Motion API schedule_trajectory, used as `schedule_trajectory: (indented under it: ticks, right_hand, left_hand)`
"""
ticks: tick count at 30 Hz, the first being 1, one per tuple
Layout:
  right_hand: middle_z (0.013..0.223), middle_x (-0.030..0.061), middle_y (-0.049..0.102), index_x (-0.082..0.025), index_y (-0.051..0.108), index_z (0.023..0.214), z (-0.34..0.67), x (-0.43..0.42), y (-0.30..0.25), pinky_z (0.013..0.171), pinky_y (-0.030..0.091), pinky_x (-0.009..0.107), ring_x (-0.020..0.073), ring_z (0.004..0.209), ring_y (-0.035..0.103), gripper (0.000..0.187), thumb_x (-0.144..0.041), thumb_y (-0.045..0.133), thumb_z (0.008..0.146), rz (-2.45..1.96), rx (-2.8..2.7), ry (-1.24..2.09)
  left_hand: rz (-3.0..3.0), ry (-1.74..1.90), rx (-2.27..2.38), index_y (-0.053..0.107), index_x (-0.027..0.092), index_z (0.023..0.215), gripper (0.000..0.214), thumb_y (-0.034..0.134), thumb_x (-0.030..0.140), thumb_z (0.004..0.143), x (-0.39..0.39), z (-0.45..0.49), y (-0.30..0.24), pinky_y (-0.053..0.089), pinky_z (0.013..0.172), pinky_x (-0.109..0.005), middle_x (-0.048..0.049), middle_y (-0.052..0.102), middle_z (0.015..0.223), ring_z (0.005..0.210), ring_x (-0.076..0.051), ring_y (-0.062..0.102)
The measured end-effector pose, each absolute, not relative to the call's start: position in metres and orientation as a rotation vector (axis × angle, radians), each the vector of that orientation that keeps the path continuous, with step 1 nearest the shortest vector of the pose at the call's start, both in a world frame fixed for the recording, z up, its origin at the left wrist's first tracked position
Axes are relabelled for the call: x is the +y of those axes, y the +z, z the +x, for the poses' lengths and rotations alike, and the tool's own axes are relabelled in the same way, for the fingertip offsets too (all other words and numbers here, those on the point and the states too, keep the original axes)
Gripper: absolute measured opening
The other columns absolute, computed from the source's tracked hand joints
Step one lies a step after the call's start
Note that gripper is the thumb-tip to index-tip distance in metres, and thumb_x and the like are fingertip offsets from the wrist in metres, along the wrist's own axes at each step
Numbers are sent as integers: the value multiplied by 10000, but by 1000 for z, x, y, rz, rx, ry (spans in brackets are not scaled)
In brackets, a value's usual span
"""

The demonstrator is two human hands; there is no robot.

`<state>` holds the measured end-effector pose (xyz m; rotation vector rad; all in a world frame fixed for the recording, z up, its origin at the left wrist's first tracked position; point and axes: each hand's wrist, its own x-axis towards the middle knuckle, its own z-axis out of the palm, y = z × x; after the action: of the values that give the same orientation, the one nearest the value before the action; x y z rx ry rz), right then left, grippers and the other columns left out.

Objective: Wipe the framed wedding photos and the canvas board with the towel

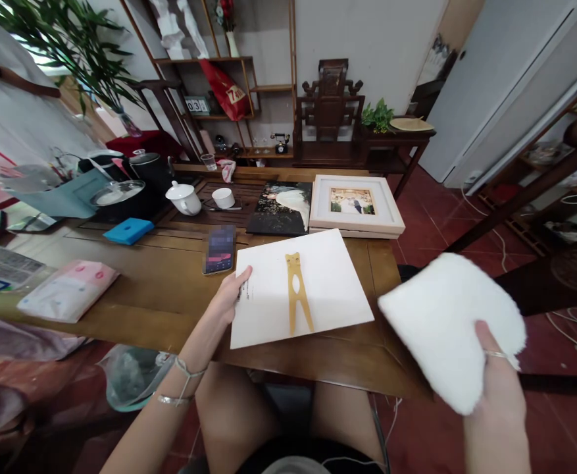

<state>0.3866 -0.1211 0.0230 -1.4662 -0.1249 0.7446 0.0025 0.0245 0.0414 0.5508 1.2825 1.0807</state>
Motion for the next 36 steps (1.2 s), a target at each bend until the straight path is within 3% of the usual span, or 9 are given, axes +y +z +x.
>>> schedule_trajectory:
  ticks: [4, 8, 12, 23, 30, 34, 36]
  right_hand:
    - [1114, 79, 739, -269, 757, 926, 365, -109, 39, 852, 593, 411, 273, 1045, 686, 259, -456, 596, 844, -1304, 34, 881]
    - [964, 87, 773, -223, 744, 987, 322, -95, 41, 912, 565, 469, 305, 1019, 697, 305, -441, 597, 831, -1249, 145, 1175]
    - [950, 111, 772, -162, 701, 1131, 295, -90, 44, 924, 554, 471, 314, 1006, 700, 410, -425, 585, 839, -1244, 249, 1337]
    - [1037, 104, 759, -184, 615, 1238, 279, -86, 40, 840, 588, 494, 315, 928, 723, 556, -410, 723, 742, -1358, -109, 1187]
    - [920, 114, 772, -165, 625, 1199, 276, -80, 38, 812, 593, 504, 332, 917, 722, 559, -469, 700, 736, -1428, 10, 1281]
    - [927, 103, 773, -178, 629, 1197, 276, -79, 38, 831, 588, 505, 327, 922, 721, 557, -454, 717, 722, -1423, 22, 1270]
    - [933, 107, 772, -173, 631, 1196, 277, -79, 36, 832, 586, 508, 328, 917, 722, 556, -452, 719, 723, -1416, 45, 1278]
  left_hand:
    - [631, 1025, 1271, 669, 92, 946, 278, 758, 294, 777, 34, 2, 38, 571, 607, -274, -104, 766, 776, 627, -198, 716]
    - [661, 1002, 1238, 667, 94, 896, 263, 774, 289, 758, 41, 8, 33, 542, 564, -244, -91, 757, 739, 552, -160, 679]
    - [678, 969, 1231, 665, 92, 877, 226, 754, 272, 776, 50, 14, 30, 535, 558, -250, -93, 754, 727, 544, -161, 669]
    - [717, 960, 1212, 663, 109, 848, 230, 776, 282, 747, 67, 24, 30, 531, 592, -266, -77, 744, 695, 589, -183, 687]
    - [869, 910, 1319, 623, 117, 899, 326, 788, 344, 732, 69, 24, 32, 533, 654, -282, -84, 731, 799, 687, -187, 684]
    - [1166, 897, 1502, 545, 152, 1008, 550, 867, 359, 613, 73, 19, 37, 528, 735, -293, -94, 705, 971, 861, -209, 680]
    - [1379, 837, 1575, 586, 154, 946, 560, 897, 374, 536, 76, 15, 40, 510, 744, -295, -89, 703, 928, 878, -231, 666]
